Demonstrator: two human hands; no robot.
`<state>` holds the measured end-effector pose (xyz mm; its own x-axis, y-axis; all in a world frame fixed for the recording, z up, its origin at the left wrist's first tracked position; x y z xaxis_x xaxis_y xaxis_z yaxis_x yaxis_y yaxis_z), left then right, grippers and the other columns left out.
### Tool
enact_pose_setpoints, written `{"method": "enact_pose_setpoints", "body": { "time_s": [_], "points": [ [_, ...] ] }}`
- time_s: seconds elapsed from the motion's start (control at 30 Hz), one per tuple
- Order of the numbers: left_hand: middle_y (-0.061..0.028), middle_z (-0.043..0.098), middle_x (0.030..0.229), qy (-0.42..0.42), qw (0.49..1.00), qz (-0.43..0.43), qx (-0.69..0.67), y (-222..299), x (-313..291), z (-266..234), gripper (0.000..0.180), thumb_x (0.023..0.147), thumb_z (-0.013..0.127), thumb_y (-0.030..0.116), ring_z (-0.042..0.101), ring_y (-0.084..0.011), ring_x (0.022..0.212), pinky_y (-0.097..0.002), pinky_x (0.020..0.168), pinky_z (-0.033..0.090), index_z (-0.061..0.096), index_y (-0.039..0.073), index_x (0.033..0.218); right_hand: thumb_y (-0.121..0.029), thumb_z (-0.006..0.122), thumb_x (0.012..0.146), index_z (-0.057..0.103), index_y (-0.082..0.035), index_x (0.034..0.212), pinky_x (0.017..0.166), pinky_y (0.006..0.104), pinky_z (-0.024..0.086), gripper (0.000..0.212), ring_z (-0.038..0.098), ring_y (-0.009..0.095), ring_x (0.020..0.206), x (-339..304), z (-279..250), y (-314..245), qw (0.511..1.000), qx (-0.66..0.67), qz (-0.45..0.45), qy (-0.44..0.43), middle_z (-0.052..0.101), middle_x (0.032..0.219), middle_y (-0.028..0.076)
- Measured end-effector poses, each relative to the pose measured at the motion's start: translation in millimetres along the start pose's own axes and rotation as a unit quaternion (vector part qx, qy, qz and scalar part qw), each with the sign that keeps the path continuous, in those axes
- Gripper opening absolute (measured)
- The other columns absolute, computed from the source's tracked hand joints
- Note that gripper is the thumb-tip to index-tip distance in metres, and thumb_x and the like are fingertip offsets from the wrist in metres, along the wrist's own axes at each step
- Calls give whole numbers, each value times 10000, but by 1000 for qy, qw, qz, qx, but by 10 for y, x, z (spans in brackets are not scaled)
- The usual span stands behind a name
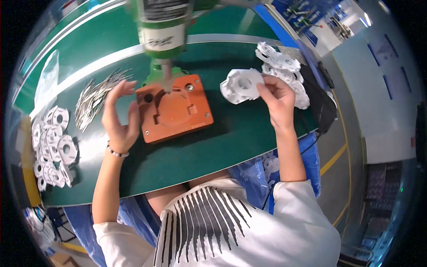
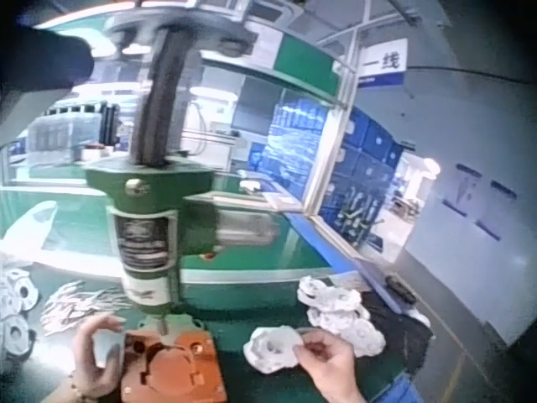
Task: The person assembles white plastic components with metal pins using a manual press machine, creating finished parts.
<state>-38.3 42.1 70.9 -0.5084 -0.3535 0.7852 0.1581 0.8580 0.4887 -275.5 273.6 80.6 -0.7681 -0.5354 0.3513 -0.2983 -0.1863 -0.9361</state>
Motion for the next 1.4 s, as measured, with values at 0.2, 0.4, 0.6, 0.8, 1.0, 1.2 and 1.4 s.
{"method": "enact_pose_setpoints", "body": {
  "time_s": [0.2,0.4,0.6,0.8,1.0,1.2,1.4],
  "points": [
    [-167,577,1061,-38,999,-14,-36,82,-25,91,444,757,485,-95,570,-275,958,-338,857,439,462,-11,1192,57,617,775,598,44,876,733,247,511,103,606,140,840,-218,683,-269,985,0,-144,-93,607,991,126],
    [-156,582,1050,-31,999,-6,-41,112,-8,56,442,746,499,-101,573,-277,937,-341,842,449,469,-6,1177,73,625,757,604,27,868,700,241,520,123,614,138,829,-111,551,-205,980,-81,-181,-28,635,963,129],
    [-158,583,1039,-33,999,-4,-29,93,-3,49,439,746,494,-93,574,-282,930,-343,834,450,470,-6,1176,63,663,660,626,-11,788,691,312,511,153,632,242,773,-342,732,-503,861,-319,-393,-50,651,918,128],
    [-160,566,1112,-55,997,-28,-51,39,-60,87,431,793,415,-48,544,-254,1011,-339,889,398,435,-10,1222,-11,672,638,635,-10,797,676,333,485,163,586,235,784,-586,1343,-531,818,-298,-449,-202,633,968,104],
    [-161,575,1035,-54,998,14,-33,112,-17,57,349,756,484,-45,552,-306,929,-355,824,436,532,3,1099,-25,725,625,650,-19,786,619,309,467,178,577,219,712,-609,1438,-479,838,-292,-405,-218,654,924,103],
    [-126,574,1086,-138,987,71,-35,267,27,97,372,704,574,218,527,-293,1009,-405,901,353,582,33,1026,-76,715,621,634,-26,792,618,314,448,195,551,209,698,-594,1462,-444,827,-302,-419,-224,634,904,83],
    [-101,601,1039,-170,983,69,-17,228,42,92,406,697,581,269,524,-289,1026,-406,919,340,583,34,1029,-65,694,651,629,-21,790,630,315,453,160,569,214,700,-561,1413,-426,840,-282,-406,-223,643,923,98]
  ]
}}
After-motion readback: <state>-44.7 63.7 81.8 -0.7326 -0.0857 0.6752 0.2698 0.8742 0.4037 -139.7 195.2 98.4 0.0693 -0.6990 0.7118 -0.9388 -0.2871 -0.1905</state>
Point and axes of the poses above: each hand's wrist, its own x-axis towards the middle knuckle, its own z-axis out of the palm, y = z × x, the point moved 6 cm from there along x, towards the middle knuckle
